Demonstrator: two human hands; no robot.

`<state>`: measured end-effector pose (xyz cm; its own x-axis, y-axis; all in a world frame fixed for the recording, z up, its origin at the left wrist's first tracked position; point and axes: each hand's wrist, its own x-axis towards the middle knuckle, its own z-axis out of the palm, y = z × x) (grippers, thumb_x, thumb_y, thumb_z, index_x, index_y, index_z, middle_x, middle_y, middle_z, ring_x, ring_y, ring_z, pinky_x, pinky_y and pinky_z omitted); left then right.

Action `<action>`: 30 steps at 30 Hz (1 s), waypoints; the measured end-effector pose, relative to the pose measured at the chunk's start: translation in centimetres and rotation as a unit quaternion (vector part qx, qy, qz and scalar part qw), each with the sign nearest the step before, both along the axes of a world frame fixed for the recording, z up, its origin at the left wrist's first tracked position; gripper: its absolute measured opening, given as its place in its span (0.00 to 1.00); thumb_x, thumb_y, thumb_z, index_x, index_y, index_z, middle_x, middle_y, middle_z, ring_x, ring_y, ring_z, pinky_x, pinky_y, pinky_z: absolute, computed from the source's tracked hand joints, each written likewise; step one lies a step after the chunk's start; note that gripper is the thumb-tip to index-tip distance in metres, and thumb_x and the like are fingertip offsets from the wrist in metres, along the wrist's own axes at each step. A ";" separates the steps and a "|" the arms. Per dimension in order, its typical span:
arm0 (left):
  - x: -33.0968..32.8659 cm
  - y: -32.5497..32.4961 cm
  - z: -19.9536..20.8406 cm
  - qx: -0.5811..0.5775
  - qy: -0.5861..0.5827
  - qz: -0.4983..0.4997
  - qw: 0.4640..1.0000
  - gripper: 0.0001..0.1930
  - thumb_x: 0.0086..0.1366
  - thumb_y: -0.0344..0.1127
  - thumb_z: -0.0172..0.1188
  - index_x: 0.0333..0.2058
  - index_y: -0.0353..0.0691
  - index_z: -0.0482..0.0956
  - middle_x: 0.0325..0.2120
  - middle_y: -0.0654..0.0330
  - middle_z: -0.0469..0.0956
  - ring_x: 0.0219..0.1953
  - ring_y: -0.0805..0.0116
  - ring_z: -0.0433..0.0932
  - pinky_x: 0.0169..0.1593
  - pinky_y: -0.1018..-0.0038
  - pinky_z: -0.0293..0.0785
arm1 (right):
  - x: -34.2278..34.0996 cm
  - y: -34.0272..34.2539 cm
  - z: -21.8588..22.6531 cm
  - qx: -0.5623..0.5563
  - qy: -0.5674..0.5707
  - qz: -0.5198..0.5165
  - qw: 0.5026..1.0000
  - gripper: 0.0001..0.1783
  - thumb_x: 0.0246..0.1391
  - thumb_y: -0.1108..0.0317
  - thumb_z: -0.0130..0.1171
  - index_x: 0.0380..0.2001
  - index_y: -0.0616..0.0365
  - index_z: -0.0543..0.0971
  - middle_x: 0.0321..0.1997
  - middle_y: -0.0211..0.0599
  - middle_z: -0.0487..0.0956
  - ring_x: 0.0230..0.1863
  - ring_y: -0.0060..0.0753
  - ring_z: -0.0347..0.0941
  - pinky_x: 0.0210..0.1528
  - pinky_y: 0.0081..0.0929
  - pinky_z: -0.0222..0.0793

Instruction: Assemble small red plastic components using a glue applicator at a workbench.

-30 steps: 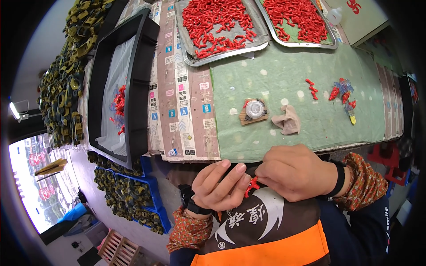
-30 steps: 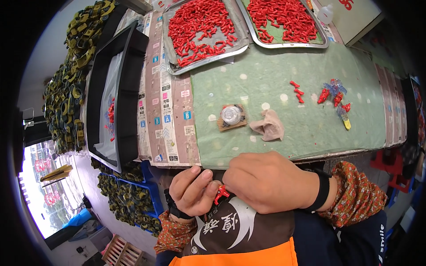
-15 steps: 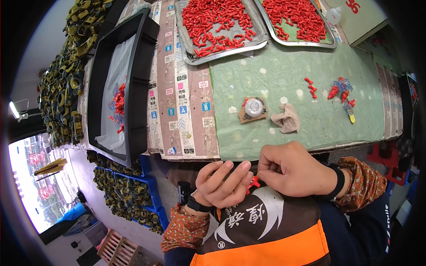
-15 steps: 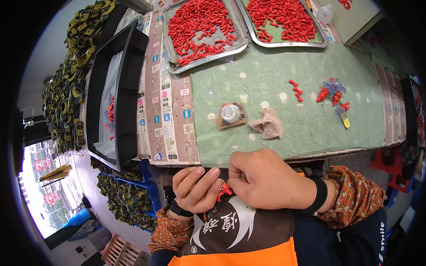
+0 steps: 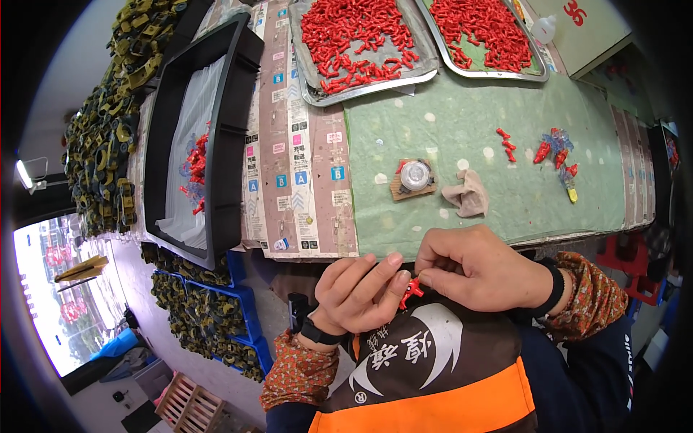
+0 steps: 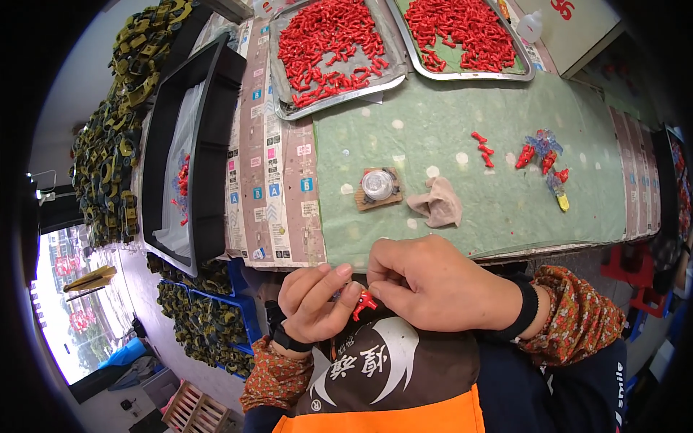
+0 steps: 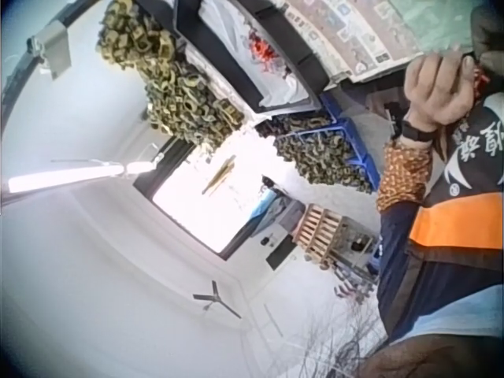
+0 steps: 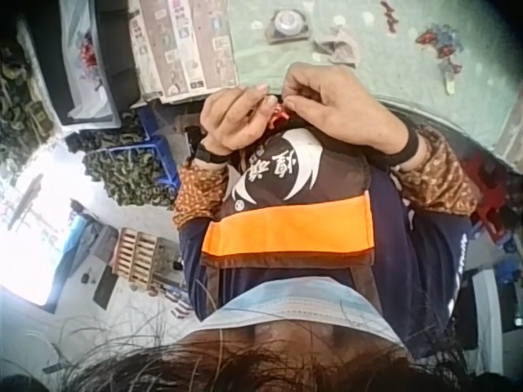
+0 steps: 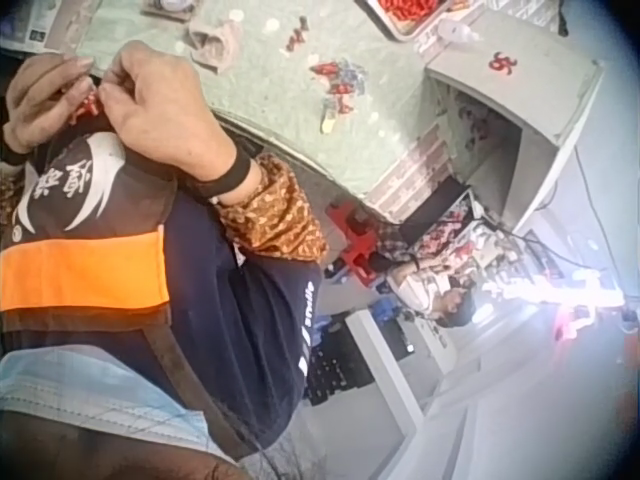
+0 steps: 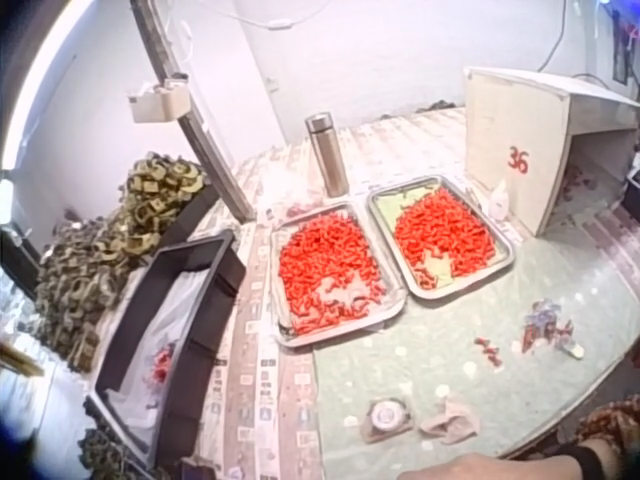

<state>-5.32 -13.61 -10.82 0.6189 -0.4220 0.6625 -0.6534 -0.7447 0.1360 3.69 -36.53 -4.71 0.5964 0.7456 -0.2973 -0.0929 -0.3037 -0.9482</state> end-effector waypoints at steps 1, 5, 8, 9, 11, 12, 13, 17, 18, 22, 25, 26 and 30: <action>0.0 0.1 0.2 0.005 0.003 0.002 1.000 0.11 0.61 0.32 0.70 0.41 0.49 0.79 0.48 0.64 0.83 0.43 0.66 0.79 0.41 0.72 0.79 | 0.0 0.0 0.0 0.000 0.000 0.000 1.000 0.08 0.55 0.71 0.64 0.33 0.62 0.76 0.26 0.44 0.80 0.27 0.40 0.79 0.30 0.33 0.73; 0.0 0.3 0.6 0.031 -0.008 0.009 0.999 0.10 0.62 0.32 0.70 0.41 0.50 0.80 0.48 0.65 0.83 0.45 0.66 0.78 0.42 0.73 0.79 | 0.3 0.0 0.0 0.022 0.030 0.010 0.999 0.10 0.54 0.71 0.66 0.36 0.62 0.76 0.27 0.40 0.80 0.28 0.33 0.80 0.31 0.29 0.74; 0.0 0.1 0.8 0.041 -0.016 0.010 0.999 0.09 0.62 0.33 0.70 0.39 0.50 0.80 0.48 0.65 0.83 0.46 0.66 0.78 0.42 0.73 0.80 | 0.1 0.1 -0.5 0.026 0.073 0.007 0.997 0.12 0.53 0.71 0.68 0.37 0.62 0.77 0.27 0.37 0.80 0.30 0.28 0.79 0.33 0.27 0.74; 0.0 0.1 1.0 0.041 -0.016 0.009 0.999 0.09 0.62 0.33 0.70 0.39 0.50 0.80 0.48 0.65 0.83 0.46 0.66 0.78 0.42 0.73 0.80 | -0.1 0.2 -0.8 0.031 0.099 0.003 0.995 0.13 0.52 0.70 0.69 0.37 0.62 0.77 0.28 0.36 0.80 0.30 0.25 0.78 0.33 0.26 0.74; 0.1 -0.1 1.2 0.053 -0.029 0.013 0.998 0.08 0.62 0.34 0.70 0.38 0.50 0.80 0.48 0.64 0.82 0.44 0.65 0.78 0.41 0.73 0.79 | -0.3 0.3 -1.3 0.030 0.127 0.000 0.992 0.13 0.53 0.70 0.69 0.37 0.62 0.77 0.28 0.35 0.80 0.31 0.23 0.77 0.34 0.25 0.74; 0.1 -0.2 1.2 0.053 -0.029 0.013 0.998 0.08 0.62 0.34 0.70 0.38 0.50 0.80 0.48 0.64 0.82 0.44 0.65 0.78 0.41 0.73 0.79 | -0.3 0.4 -1.4 0.029 0.154 -0.003 0.988 0.13 0.53 0.70 0.69 0.37 0.62 0.77 0.29 0.33 0.79 0.31 0.22 0.76 0.34 0.24 0.74; 0.0 -0.2 1.1 0.050 -0.024 0.016 0.998 0.09 0.61 0.33 0.70 0.40 0.50 0.81 0.49 0.64 0.82 0.44 0.65 0.78 0.41 0.73 0.80 | -0.3 0.5 -1.3 0.030 0.154 -0.003 0.988 0.13 0.53 0.70 0.69 0.37 0.62 0.77 0.29 0.33 0.79 0.31 0.22 0.76 0.34 0.24 0.74; 0.1 -0.2 1.0 0.011 0.021 -0.001 1.000 0.21 0.56 0.25 0.72 0.48 0.48 0.80 0.52 0.58 0.79 0.45 0.58 0.79 0.41 0.69 0.80 | -0.2 0.6 -0.9 0.024 0.188 -0.017 0.982 0.11 0.54 0.71 0.68 0.37 0.62 0.77 0.28 0.32 0.78 0.30 0.20 0.75 0.35 0.24 0.73; 0.1 -0.3 1.0 0.011 0.021 0.000 1.000 0.21 0.56 0.25 0.72 0.48 0.48 0.80 0.52 0.58 0.79 0.45 0.58 0.79 0.41 0.69 0.80 | -0.2 0.6 -0.9 0.023 0.178 -0.020 0.984 0.11 0.54 0.72 0.68 0.37 0.62 0.77 0.28 0.32 0.78 0.30 0.20 0.74 0.35 0.24 0.72; -0.2 -1.0 1.6 -0.212 0.278 0.039 0.936 0.33 0.56 0.18 0.64 0.61 0.42 0.69 0.56 0.53 0.73 0.52 0.58 0.78 0.49 0.67 0.79 | -0.1 0.4 -0.8 0.021 0.123 -0.016 0.992 0.11 0.53 0.72 0.67 0.37 0.62 0.76 0.27 0.34 0.77 0.30 0.22 0.74 0.35 0.25 0.72; -0.9 -0.9 1.6 -0.375 0.477 0.028 0.794 0.35 0.59 0.18 0.58 0.65 0.36 0.61 0.60 0.54 0.68 0.59 0.64 0.73 0.57 0.66 0.76 | -0.5 0.2 -1.3 0.044 0.019 -0.030 0.998 0.11 0.53 0.73 0.66 0.39 0.62 0.76 0.28 0.39 0.78 0.30 0.32 0.77 0.35 0.29 0.73; -1.0 -1.0 1.9 -0.478 0.542 -0.001 0.691 0.33 0.60 0.17 0.56 0.66 0.38 0.61 0.58 0.54 0.69 0.59 0.65 0.73 0.58 0.67 0.76 | -0.7 0.2 -1.5 0.058 -0.035 -0.044 0.997 0.11 0.53 0.74 0.65 0.39 0.62 0.76 0.30 0.42 0.79 0.31 0.38 0.79 0.35 0.32 0.73; -1.4 -1.6 2.3 -0.600 0.604 -0.042 0.523 0.23 0.69 0.23 0.58 0.60 0.38 0.64 0.54 0.59 0.70 0.55 0.72 0.74 0.56 0.71 0.76 | -0.9 0.3 -1.4 0.060 -0.104 -0.041 0.992 0.12 0.54 0.74 0.65 0.41 0.61 0.75 0.34 0.46 0.81 0.35 0.50 0.81 0.36 0.36 0.74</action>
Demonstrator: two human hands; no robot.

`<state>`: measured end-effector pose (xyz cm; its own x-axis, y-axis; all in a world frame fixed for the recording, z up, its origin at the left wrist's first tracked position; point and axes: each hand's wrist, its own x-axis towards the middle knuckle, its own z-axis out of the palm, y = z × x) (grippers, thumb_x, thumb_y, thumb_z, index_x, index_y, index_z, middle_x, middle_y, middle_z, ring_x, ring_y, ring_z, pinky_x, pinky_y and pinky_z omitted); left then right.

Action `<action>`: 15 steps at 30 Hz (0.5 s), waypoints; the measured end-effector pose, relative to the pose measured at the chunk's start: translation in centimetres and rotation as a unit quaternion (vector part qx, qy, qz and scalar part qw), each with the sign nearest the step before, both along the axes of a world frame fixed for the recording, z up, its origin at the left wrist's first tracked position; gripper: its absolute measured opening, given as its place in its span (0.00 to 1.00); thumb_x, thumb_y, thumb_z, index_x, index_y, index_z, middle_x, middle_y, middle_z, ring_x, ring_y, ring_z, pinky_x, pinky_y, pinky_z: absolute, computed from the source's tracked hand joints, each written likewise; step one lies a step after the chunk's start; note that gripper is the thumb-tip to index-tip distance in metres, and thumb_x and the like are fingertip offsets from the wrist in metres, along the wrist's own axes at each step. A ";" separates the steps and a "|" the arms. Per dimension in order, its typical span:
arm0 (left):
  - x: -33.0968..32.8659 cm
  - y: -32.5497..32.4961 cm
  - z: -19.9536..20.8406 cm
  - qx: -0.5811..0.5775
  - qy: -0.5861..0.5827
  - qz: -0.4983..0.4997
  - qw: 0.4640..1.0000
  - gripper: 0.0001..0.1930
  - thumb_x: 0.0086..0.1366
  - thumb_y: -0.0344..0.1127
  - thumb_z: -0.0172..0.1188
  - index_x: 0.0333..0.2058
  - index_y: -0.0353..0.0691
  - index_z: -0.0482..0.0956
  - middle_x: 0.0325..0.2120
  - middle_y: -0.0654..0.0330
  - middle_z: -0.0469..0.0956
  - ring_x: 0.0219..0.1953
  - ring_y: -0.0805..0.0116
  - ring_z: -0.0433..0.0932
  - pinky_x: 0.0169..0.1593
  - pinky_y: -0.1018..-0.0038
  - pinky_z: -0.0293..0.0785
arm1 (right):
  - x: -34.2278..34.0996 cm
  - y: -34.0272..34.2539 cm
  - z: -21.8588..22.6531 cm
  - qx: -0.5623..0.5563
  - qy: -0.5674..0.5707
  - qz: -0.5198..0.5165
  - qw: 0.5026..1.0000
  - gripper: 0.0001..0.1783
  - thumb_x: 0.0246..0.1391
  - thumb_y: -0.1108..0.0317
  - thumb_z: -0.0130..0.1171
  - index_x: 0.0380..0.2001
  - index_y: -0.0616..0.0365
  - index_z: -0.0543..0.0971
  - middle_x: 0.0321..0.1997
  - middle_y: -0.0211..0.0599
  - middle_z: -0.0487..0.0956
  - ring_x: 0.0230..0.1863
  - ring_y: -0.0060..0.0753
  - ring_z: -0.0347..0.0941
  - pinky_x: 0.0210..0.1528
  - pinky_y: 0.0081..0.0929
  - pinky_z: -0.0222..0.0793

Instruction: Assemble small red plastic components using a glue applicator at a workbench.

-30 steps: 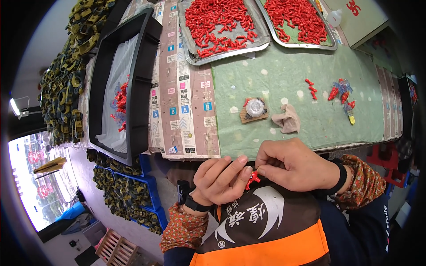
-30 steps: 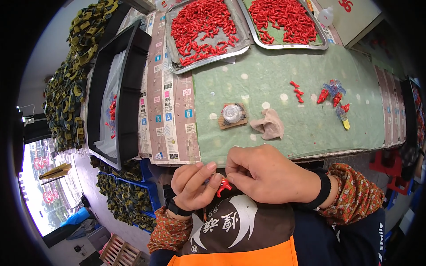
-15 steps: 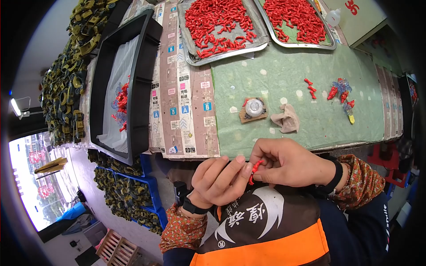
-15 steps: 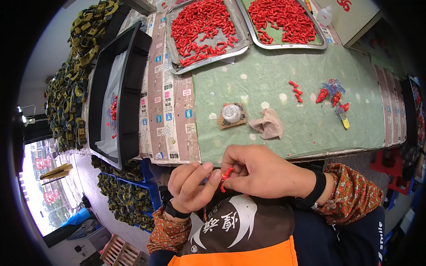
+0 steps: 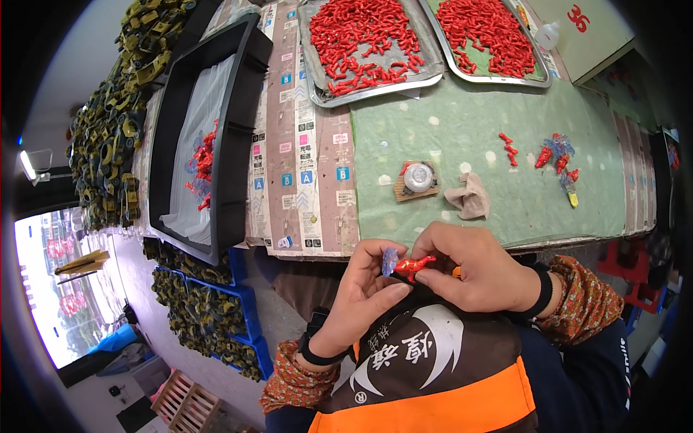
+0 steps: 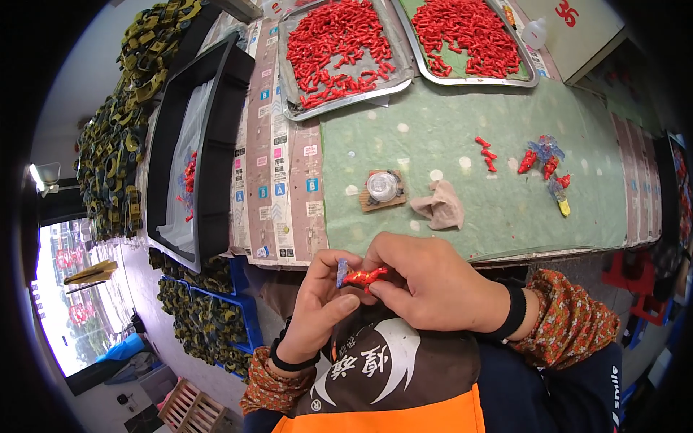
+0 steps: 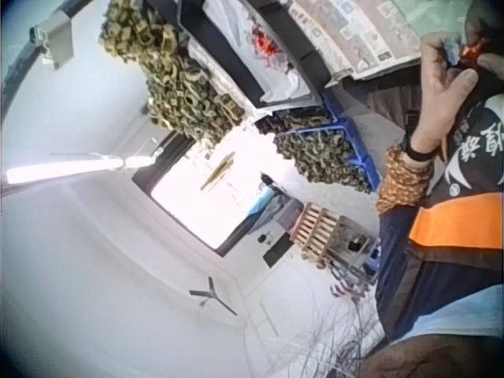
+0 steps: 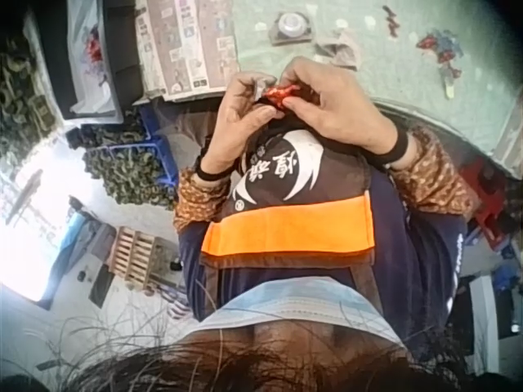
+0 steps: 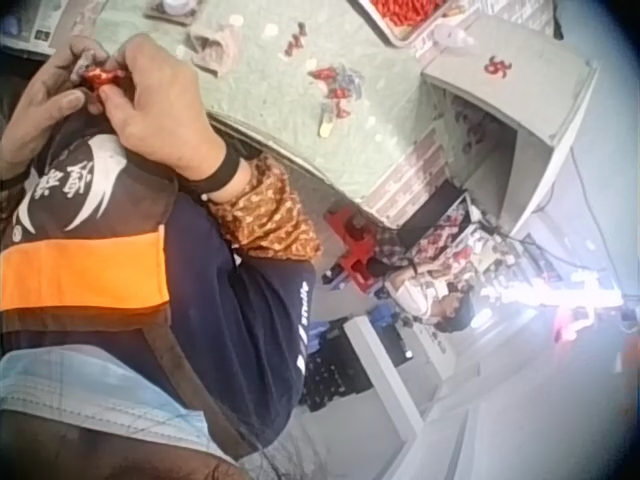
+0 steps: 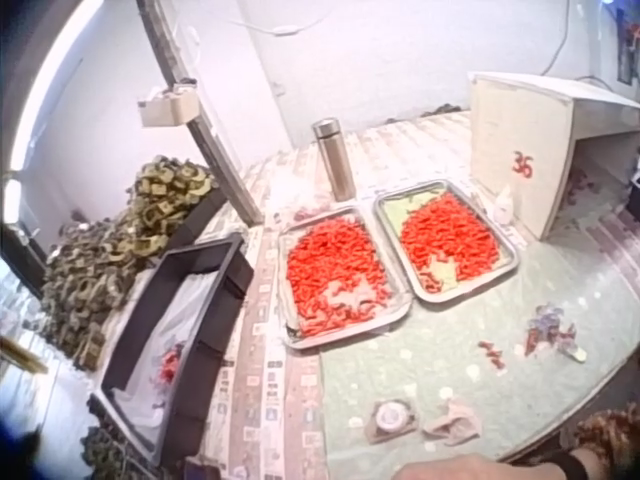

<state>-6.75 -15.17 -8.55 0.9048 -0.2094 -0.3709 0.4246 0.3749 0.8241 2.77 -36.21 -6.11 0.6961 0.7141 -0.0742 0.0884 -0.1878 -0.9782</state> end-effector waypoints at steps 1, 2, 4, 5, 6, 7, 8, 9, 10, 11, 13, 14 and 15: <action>-0.2 -0.1 -0.1 -0.010 0.017 0.009 1.000 0.20 0.70 0.25 0.60 0.57 0.38 0.66 0.52 0.59 0.72 0.52 0.73 0.75 0.55 0.71 0.77 | -0.1 0.1 0.0 0.000 0.000 0.002 1.000 0.12 0.54 0.74 0.65 0.41 0.61 0.75 0.34 0.46 0.81 0.35 0.50 0.81 0.36 0.36 0.74; -0.2 -0.2 -0.2 -0.010 0.017 0.011 1.000 0.20 0.70 0.25 0.60 0.57 0.38 0.66 0.52 0.59 0.72 0.52 0.73 0.75 0.55 0.71 0.77 | -0.2 0.1 -0.1 -0.007 0.008 0.007 1.000 0.12 0.54 0.74 0.65 0.41 0.61 0.75 0.34 0.46 0.81 0.35 0.49 0.81 0.36 0.36 0.74; 0.0 -0.4 -0.4 -0.060 0.060 0.042 0.995 0.14 0.71 0.29 0.62 0.51 0.37 0.70 0.47 0.61 0.75 0.46 0.74 0.78 0.51 0.73 0.79 | -0.4 0.2 -0.3 -0.015 0.015 0.012 1.000 0.13 0.54 0.73 0.66 0.41 0.61 0.75 0.34 0.45 0.81 0.35 0.48 0.81 0.36 0.36 0.75; 0.0 -0.5 -0.3 -0.061 0.059 0.044 0.995 0.14 0.71 0.29 0.62 0.51 0.37 0.70 0.47 0.61 0.75 0.46 0.74 0.78 0.51 0.73 0.79 | -0.5 0.2 -0.4 -0.006 0.024 0.006 1.000 0.12 0.54 0.73 0.66 0.41 0.61 0.76 0.33 0.44 0.81 0.34 0.47 0.81 0.36 0.35 0.75; 0.0 -0.7 -0.3 -0.066 0.072 0.057 0.994 0.12 0.72 0.30 0.62 0.49 0.37 0.71 0.44 0.61 0.77 0.44 0.74 0.78 0.49 0.74 0.80 | -0.5 0.3 -0.5 0.004 0.033 0.002 0.999 0.12 0.55 0.73 0.65 0.41 0.60 0.76 0.32 0.43 0.81 0.33 0.45 0.81 0.35 0.34 0.74; 0.1 -0.8 -0.2 -0.070 0.084 0.070 0.991 0.10 0.72 0.32 0.61 0.48 0.37 0.73 0.40 0.61 0.78 0.42 0.74 0.79 0.47 0.75 0.80 | -0.4 0.3 -0.2 0.004 0.033 0.004 0.999 0.12 0.55 0.73 0.65 0.41 0.60 0.76 0.32 0.43 0.81 0.33 0.45 0.81 0.35 0.34 0.74; 0.1 -0.9 -0.1 -0.070 0.084 0.073 0.991 0.10 0.72 0.32 0.61 0.48 0.37 0.73 0.40 0.61 0.78 0.42 0.74 0.79 0.47 0.75 0.80 | -0.1 0.3 0.4 -0.003 0.080 0.010 0.997 0.12 0.55 0.74 0.65 0.42 0.61 0.76 0.32 0.42 0.80 0.33 0.43 0.81 0.35 0.33 0.74; 0.1 -1.0 0.0 -0.072 0.096 0.073 0.990 0.10 0.73 0.34 0.61 0.48 0.37 0.73 0.40 0.62 0.78 0.42 0.75 0.79 0.46 0.75 0.80 | 0.1 0.3 0.7 -0.011 0.128 0.015 0.992 0.12 0.55 0.74 0.65 0.42 0.61 0.76 0.32 0.41 0.80 0.32 0.40 0.80 0.34 0.31 0.74; 0.1 -1.0 0.0 -0.073 0.109 0.073 0.989 0.10 0.74 0.35 0.60 0.48 0.37 0.73 0.39 0.62 0.79 0.41 0.75 0.79 0.46 0.76 0.80 | 0.3 0.2 0.7 -0.012 0.128 0.017 0.992 0.12 0.55 0.74 0.65 0.42 0.61 0.76 0.32 0.41 0.80 0.32 0.40 0.80 0.34 0.31 0.74; 0.0 -1.0 0.0 -0.074 0.109 0.075 0.988 0.10 0.74 0.35 0.60 0.48 0.37 0.73 0.39 0.62 0.79 0.41 0.75 0.79 0.46 0.76 0.80 | 0.5 0.0 0.7 -0.011 0.097 0.013 0.995 0.11 0.55 0.75 0.64 0.41 0.61 0.76 0.33 0.40 0.80 0.32 0.38 0.80 0.34 0.30 0.74; -0.1 -0.9 -0.2 -0.086 0.120 0.069 0.987 0.13 0.75 0.40 0.58 0.47 0.36 0.74 0.39 0.60 0.79 0.40 0.73 0.80 0.46 0.73 0.80 | 0.9 -0.3 0.5 -0.011 0.066 0.010 0.998 0.10 0.56 0.76 0.63 0.40 0.62 0.76 0.33 0.40 0.79 0.32 0.37 0.80 0.34 0.29 0.74; -0.2 -0.9 -0.2 -0.086 0.121 0.071 0.986 0.13 0.75 0.40 0.58 0.47 0.36 0.74 0.39 0.60 0.79 0.40 0.73 0.80 0.46 0.73 0.80 | 1.2 -0.4 0.4 -0.001 0.017 0.015 1.000 0.09 0.55 0.76 0.63 0.39 0.62 0.77 0.34 0.41 0.79 0.32 0.38 0.79 0.34 0.31 0.74; -0.2 -0.9 -0.2 -0.089 0.125 0.072 0.986 0.13 0.75 0.40 0.58 0.46 0.36 0.74 0.39 0.60 0.79 0.39 0.74 0.79 0.45 0.73 0.80 | 1.4 -0.4 0.3 0.009 -0.031 0.019 0.999 0.08 0.55 0.76 0.64 0.39 0.62 0.77 0.34 0.42 0.78 0.33 0.40 0.79 0.34 0.32 0.73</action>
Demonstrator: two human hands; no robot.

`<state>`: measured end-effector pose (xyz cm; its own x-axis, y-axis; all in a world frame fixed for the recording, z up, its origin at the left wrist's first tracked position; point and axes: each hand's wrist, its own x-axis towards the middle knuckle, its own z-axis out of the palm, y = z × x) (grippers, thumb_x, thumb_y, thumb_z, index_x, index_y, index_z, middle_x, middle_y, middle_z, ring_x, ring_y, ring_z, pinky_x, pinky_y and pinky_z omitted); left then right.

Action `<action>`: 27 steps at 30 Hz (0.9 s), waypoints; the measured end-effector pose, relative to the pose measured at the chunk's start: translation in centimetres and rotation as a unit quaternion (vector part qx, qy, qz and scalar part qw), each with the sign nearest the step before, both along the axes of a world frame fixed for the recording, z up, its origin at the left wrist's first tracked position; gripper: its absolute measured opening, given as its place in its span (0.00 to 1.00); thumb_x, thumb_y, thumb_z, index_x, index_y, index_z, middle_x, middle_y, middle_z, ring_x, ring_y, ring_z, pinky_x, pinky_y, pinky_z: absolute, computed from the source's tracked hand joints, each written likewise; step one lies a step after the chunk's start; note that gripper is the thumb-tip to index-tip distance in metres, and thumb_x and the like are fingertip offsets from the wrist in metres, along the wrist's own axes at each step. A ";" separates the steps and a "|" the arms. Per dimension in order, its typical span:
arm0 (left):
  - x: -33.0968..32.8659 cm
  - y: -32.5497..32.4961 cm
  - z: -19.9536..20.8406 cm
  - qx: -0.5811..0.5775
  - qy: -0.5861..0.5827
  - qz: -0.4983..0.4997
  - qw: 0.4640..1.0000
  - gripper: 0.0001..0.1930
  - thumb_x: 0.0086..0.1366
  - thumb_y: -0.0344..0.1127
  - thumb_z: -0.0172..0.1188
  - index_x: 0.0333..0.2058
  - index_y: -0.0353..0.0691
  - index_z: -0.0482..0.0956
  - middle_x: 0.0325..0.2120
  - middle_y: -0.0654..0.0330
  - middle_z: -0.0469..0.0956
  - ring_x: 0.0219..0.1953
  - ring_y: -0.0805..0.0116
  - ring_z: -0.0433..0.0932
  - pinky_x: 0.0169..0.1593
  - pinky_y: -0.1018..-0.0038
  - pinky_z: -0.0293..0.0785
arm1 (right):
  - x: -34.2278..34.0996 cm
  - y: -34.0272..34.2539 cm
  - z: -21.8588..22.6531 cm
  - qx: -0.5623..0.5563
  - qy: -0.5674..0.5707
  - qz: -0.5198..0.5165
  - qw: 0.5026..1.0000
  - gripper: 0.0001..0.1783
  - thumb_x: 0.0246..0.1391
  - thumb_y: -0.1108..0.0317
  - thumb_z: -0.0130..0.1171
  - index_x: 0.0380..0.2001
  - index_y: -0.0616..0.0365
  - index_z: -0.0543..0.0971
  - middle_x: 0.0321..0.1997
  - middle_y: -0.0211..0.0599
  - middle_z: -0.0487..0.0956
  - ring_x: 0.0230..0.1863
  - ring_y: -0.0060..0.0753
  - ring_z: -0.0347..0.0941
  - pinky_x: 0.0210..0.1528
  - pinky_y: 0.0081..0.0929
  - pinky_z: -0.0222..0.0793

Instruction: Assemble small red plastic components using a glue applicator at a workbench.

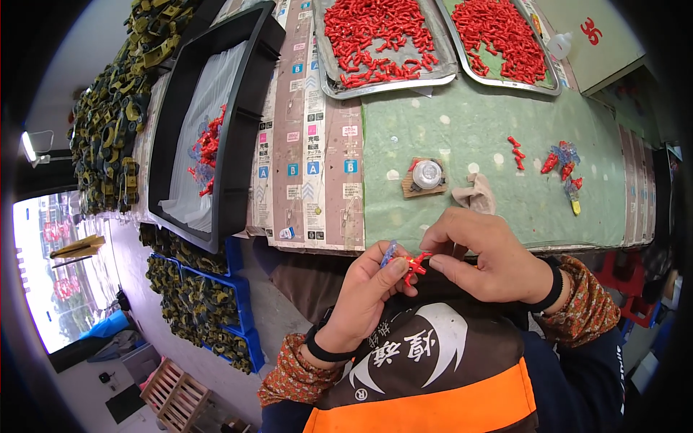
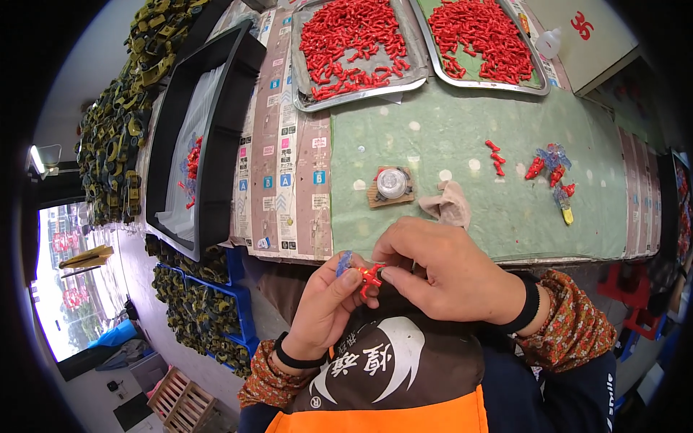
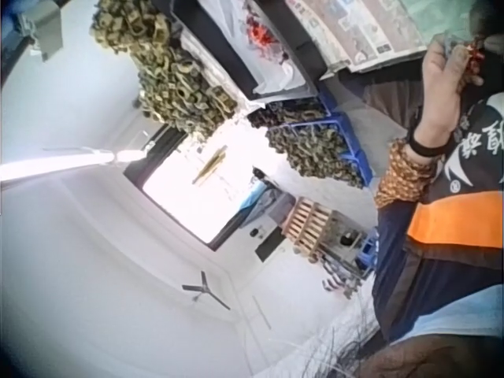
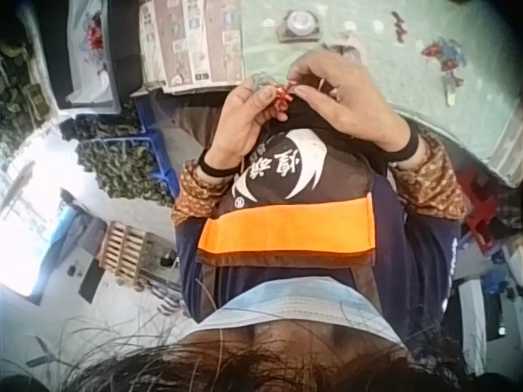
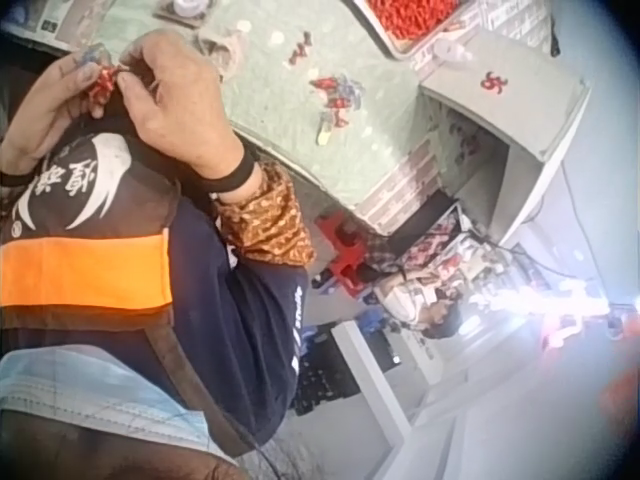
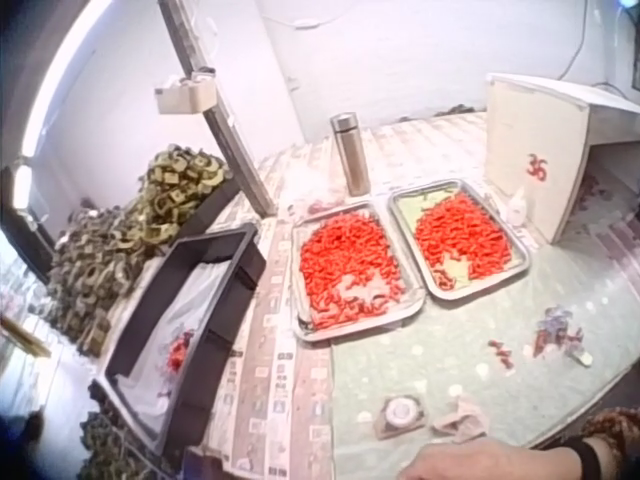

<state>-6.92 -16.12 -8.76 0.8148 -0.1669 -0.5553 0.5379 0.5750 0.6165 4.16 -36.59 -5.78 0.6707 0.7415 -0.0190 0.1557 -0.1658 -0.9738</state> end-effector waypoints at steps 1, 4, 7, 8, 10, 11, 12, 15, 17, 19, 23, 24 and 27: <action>0.0 0.0 0.0 -0.002 0.004 0.001 1.000 0.13 0.75 0.40 0.58 0.46 0.36 0.74 0.38 0.60 0.79 0.39 0.74 0.79 0.45 0.74 0.80 | 0.1 0.0 -0.1 0.000 0.000 0.001 1.000 0.08 0.55 0.76 0.64 0.39 0.62 0.77 0.34 0.42 0.78 0.33 0.40 0.79 0.34 0.32 0.73; -0.1 -0.2 -0.1 -0.010 0.013 0.011 1.000 0.12 0.75 0.40 0.59 0.46 0.35 0.74 0.37 0.61 0.79 0.38 0.74 0.79 0.45 0.74 0.80 | 0.0 0.2 -0.6 -0.004 -0.073 0.012 0.997 0.08 0.54 0.75 0.65 0.37 0.60 0.77 0.32 0.42 0.77 0.32 0.45 0.77 0.33 0.36 0.72; -0.4 -0.4 -0.2 -0.001 0.016 0.022 1.000 0.12 0.74 0.38 0.59 0.45 0.35 0.75 0.36 0.61 0.79 0.37 0.75 0.79 0.44 0.75 0.79 | -0.3 0.3 -0.7 -0.006 -0.124 0.012 0.992 0.09 0.51 0.76 0.66 0.35 0.60 0.76 0.30 0.42 0.75 0.31 0.49 0.75 0.32 0.40 0.70; -0.4 -0.5 -0.2 -0.001 0.017 0.022 1.000 0.12 0.74 0.38 0.59 0.45 0.35 0.75 0.36 0.61 0.79 0.37 0.75 0.79 0.44 0.75 0.79 | -0.5 0.4 -0.6 -0.011 -0.144 0.005 0.990 0.09 0.50 0.77 0.65 0.33 0.60 0.75 0.30 0.42 0.74 0.31 0.49 0.74 0.32 0.40 0.70; -0.5 -0.8 -0.1 -0.015 0.024 0.043 0.999 0.11 0.74 0.37 0.60 0.45 0.35 0.75 0.36 0.61 0.79 0.36 0.75 0.78 0.43 0.76 0.78 | -0.9 0.5 -0.6 -0.017 -0.163 -0.002 0.986 0.09 0.49 0.77 0.65 0.32 0.60 0.74 0.29 0.43 0.73 0.31 0.50 0.74 0.31 0.40 0.70; -0.5 -0.8 -0.1 -0.016 0.024 0.043 0.999 0.11 0.74 0.37 0.60 0.45 0.35 0.75 0.36 0.61 0.79 0.36 0.75 0.78 0.43 0.76 0.78 | -1.2 0.6 -0.6 -0.017 -0.193 -0.014 0.981 0.09 0.49 0.78 0.64 0.32 0.60 0.74 0.29 0.43 0.73 0.30 0.50 0.74 0.30 0.41 0.69; -0.6 -0.9 -0.1 -0.021 0.025 0.049 0.998 0.11 0.74 0.37 0.60 0.45 0.35 0.75 0.36 0.60 0.80 0.36 0.75 0.78 0.43 0.76 0.78 | -1.4 0.7 -0.6 -0.017 -0.223 -0.026 0.974 0.09 0.48 0.79 0.64 0.31 0.60 0.73 0.28 0.43 0.73 0.29 0.50 0.74 0.29 0.41 0.69; -0.7 -1.0 -0.3 -0.025 0.016 0.056 0.998 0.11 0.73 0.36 0.61 0.45 0.35 0.76 0.37 0.60 0.80 0.36 0.74 0.78 0.43 0.76 0.78 | -1.9 1.0 -0.6 -0.024 -0.229 -0.045 0.972 0.10 0.47 0.79 0.64 0.30 0.61 0.72 0.27 0.43 0.72 0.28 0.51 0.73 0.28 0.42 0.68; -0.8 -1.1 -0.3 -0.023 0.006 0.057 0.998 0.11 0.73 0.36 0.62 0.45 0.35 0.76 0.37 0.59 0.81 0.36 0.74 0.79 0.43 0.76 0.78 | -2.0 1.0 -0.4 -0.029 -0.214 -0.045 0.975 0.10 0.47 0.79 0.64 0.30 0.61 0.72 0.27 0.43 0.72 0.27 0.51 0.73 0.28 0.42 0.68; -0.8 -1.2 -0.3 0.004 -0.007 0.063 0.998 0.10 0.72 0.35 0.62 0.45 0.35 0.76 0.38 0.59 0.81 0.37 0.73 0.79 0.44 0.76 0.77 | -2.1 1.1 -0.3 -0.036 -0.198 -0.047 0.978 0.11 0.47 0.79 0.64 0.29 0.61 0.71 0.26 0.43 0.72 0.27 0.51 0.73 0.27 0.43 0.68; -1.0 -1.3 -0.4 0.001 -0.010 0.066 0.998 0.09 0.72 0.35 0.62 0.45 0.36 0.76 0.38 0.59 0.81 0.37 0.73 0.79 0.44 0.76 0.77 | -2.2 1.3 -0.4 -0.033 -0.182 -0.050 0.982 0.11 0.47 0.78 0.64 0.30 0.61 0.71 0.26 0.44 0.72 0.27 0.52 0.74 0.28 0.43 0.69; -0.9 -1.4 -0.3 -0.004 0.001 0.074 0.997 0.08 0.73 0.34 0.62 0.44 0.37 0.76 0.37 0.60 0.81 0.36 0.75 0.79 0.44 0.77 0.77 | -2.3 1.3 -0.5 -0.034 -0.187 -0.051 0.981 0.11 0.47 0.78 0.64 0.30 0.61 0.70 0.26 0.44 0.72 0.27 0.52 0.74 0.28 0.43 0.69; -1.0 -1.5 -0.4 -0.017 0.016 0.082 0.996 0.07 0.73 0.33 0.61 0.43 0.37 0.77 0.36 0.61 0.82 0.36 0.76 0.78 0.43 0.78 0.76 | -2.4 1.3 -0.8 -0.034 -0.204 -0.049 0.977 0.11 0.47 0.78 0.64 0.30 0.61 0.70 0.26 0.44 0.71 0.27 0.53 0.74 0.28 0.44 0.69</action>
